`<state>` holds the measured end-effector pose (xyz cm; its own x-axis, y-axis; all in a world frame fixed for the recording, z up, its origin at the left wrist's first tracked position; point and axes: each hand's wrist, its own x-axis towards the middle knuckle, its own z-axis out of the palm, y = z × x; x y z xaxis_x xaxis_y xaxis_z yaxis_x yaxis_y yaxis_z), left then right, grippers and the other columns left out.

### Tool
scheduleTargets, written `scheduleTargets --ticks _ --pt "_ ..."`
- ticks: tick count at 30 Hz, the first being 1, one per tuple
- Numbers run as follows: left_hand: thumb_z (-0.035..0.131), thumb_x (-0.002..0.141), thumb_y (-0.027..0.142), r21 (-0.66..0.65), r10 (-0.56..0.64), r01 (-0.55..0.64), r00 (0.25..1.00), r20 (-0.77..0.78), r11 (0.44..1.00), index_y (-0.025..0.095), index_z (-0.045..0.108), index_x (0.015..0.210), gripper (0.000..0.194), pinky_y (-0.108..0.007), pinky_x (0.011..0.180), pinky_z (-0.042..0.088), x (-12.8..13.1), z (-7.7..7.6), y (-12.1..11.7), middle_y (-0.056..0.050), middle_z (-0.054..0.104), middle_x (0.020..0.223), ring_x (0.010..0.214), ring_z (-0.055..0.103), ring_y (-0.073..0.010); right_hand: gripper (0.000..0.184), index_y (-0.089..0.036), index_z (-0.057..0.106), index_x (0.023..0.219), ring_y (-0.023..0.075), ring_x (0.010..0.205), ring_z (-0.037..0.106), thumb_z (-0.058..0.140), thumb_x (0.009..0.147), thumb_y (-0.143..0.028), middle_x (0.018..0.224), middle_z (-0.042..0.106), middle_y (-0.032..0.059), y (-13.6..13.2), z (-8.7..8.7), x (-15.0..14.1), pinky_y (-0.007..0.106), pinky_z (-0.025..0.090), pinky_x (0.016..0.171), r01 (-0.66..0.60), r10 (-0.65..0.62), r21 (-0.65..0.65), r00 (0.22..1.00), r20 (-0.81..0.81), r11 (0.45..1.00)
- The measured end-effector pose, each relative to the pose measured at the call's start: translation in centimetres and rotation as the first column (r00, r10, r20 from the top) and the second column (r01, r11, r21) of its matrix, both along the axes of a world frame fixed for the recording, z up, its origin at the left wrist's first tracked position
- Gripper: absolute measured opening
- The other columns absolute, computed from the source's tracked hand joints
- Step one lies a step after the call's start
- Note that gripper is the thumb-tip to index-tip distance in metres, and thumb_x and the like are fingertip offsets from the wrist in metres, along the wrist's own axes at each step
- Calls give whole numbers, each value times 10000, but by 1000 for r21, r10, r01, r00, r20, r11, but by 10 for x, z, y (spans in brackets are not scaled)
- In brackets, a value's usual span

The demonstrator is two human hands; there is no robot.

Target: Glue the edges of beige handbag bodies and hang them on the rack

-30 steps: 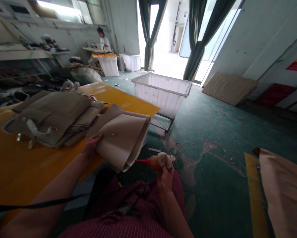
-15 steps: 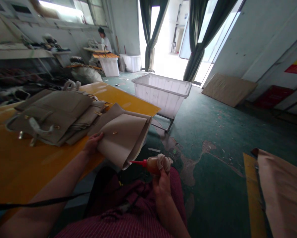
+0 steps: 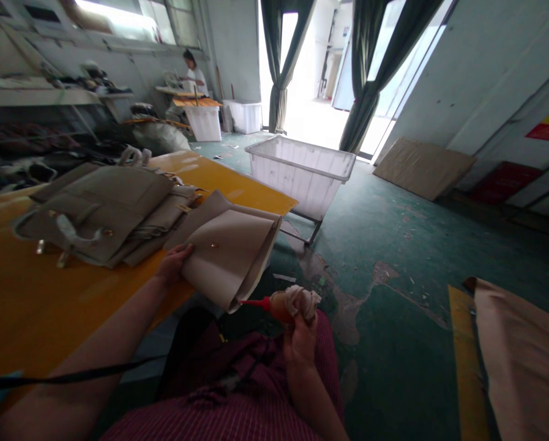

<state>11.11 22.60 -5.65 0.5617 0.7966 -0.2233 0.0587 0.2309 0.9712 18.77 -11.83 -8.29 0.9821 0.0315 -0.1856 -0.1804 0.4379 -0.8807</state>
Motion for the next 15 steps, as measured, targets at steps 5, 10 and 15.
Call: scheduleTargets --ticks 5,10,15 --pt "908 450 579 -24 1 -1 1000 9 1000 152 684 846 624 -287 556 471 0 0 0 -53 700 700 594 609 -187 466 -257 626 965 135 772 587 847 564 -341 938 655 -51 1 16 4 271 532 719 2 6 117 998 -69 993" --pt "938 372 570 -46 4 -2 999 44 999 147 683 828 673 -277 533 474 0 0 0 -53 705 686 564 600 -173 456 -250 596 910 113 738 553 863 541 -276 903 623 -65 4 25 2 235 505 671 -25 31 125 999 -42 992" --pt "937 426 564 -27 11 -10 999 44 1000 144 695 829 630 -275 506 485 0 -3 1 -54 709 669 534 608 -173 492 -262 589 958 135 787 577 850 543 -294 935 624 -55 6 27 -5 243 505 669 -5 13 107 997 -74 994"
